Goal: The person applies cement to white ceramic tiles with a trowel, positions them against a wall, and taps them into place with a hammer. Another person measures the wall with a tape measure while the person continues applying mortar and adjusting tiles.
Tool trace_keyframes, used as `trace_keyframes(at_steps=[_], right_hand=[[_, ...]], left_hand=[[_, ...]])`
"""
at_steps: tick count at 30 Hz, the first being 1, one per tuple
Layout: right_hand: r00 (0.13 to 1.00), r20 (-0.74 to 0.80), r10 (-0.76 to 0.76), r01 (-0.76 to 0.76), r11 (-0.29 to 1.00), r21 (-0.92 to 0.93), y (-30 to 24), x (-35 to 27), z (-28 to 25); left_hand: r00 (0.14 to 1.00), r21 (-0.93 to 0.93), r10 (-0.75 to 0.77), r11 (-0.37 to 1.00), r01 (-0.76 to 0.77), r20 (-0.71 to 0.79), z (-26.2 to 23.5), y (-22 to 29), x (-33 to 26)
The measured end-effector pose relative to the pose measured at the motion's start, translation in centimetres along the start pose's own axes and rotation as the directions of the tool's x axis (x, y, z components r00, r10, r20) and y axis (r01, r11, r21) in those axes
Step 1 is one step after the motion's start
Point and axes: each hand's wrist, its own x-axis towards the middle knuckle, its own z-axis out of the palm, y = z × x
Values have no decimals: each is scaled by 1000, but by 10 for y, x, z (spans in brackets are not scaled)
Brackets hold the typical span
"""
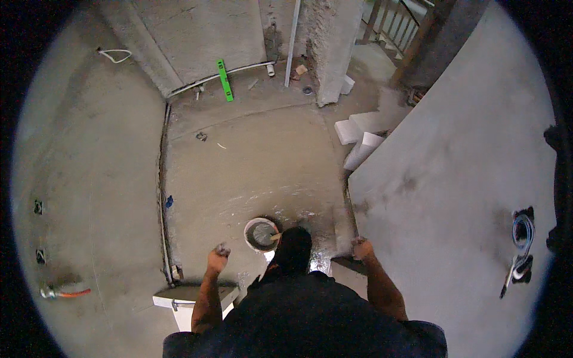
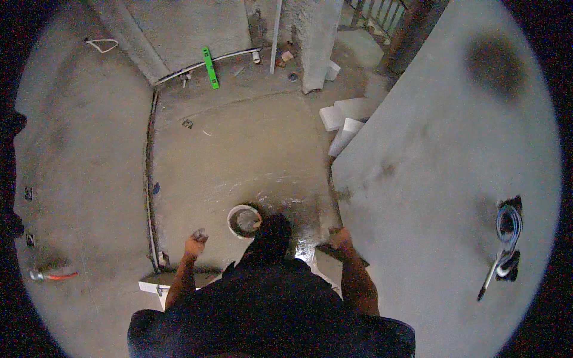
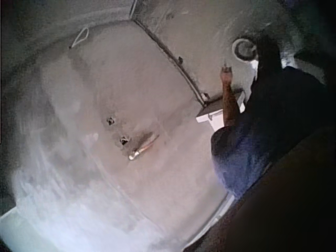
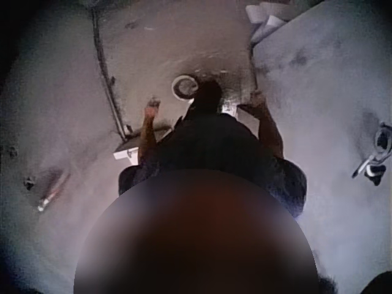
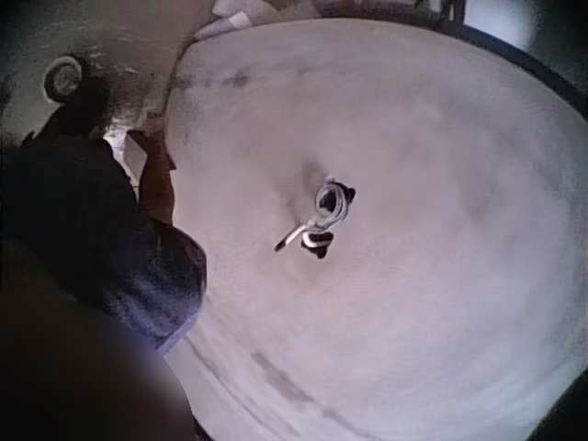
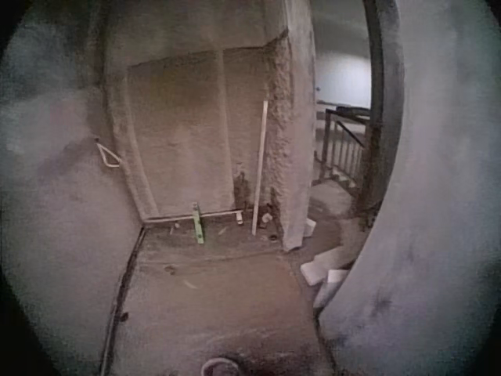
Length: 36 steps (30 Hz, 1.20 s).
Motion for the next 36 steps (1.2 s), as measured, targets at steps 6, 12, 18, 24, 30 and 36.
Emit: trace_keyframes(at_steps=[6,12,18,24,30,36], right_hand=[[986,-156,66,-24,967,253,-83,-22,4],[974,-119,-195,114,867,-485,-236,163,-73],[814,-510,-276,216,961,-175,-405,280,-188],[776,-618,-124,224,971,87,-471,279,-274],[801,-560,209,52,909,414,-464,293,-341],[673,-709,212,257,831,493,-412,374,-443]], left_hand=[[828,549,-302,836,-9,473,53,-94,43],[774,547,-246,823,-151,584,79,-26,272],[844,728,62,475,-495,533,34,163,642],[979,94,183,977,-191,86,51,370,862],[766,438,483,631,-640,424,240,454,843],[107,95,20,329,-940,994,375,484,725]])
